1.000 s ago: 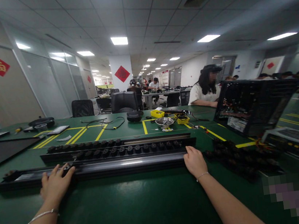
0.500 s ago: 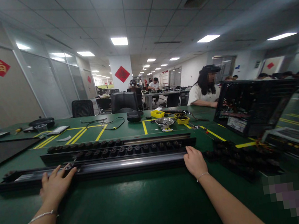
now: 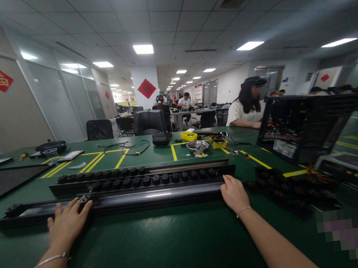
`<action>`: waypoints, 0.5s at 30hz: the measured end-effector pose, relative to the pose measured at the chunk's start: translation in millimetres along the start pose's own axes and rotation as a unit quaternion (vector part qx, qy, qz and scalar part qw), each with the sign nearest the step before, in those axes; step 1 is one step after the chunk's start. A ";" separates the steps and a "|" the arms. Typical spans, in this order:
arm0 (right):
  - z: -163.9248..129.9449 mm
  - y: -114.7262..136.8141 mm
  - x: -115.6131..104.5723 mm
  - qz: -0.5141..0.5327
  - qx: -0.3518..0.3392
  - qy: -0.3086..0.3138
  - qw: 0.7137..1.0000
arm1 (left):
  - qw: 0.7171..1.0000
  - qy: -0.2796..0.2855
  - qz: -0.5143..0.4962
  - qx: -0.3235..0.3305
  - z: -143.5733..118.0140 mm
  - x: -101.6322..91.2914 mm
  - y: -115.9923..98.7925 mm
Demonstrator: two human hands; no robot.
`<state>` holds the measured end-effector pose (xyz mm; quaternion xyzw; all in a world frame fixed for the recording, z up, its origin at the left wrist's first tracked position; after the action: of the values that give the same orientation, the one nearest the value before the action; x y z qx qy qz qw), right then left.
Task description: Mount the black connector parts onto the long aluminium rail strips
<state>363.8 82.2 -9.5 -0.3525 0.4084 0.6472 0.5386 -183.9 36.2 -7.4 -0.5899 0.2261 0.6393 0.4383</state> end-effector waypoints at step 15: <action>0.3 -2.4 2.6 0.005 0.002 -0.004 1.000 | 0.988 -0.002 0.136 0.076 -8.7 -2.1 -6.7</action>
<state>365.7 83.8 -12.1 -0.3469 0.4096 0.6505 0.5373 -173.7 32.0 -5.6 -0.5174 0.3511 0.6751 0.3914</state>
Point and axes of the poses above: each hand's wrist, its own z-axis towards the middle knuckle, its own x-axis out of the palm, y = z × x, the point moved 4 cm from there along z, towards the middle knuckle, and after that the axes turned 9 degrees about -x, right-handed, at the moved point
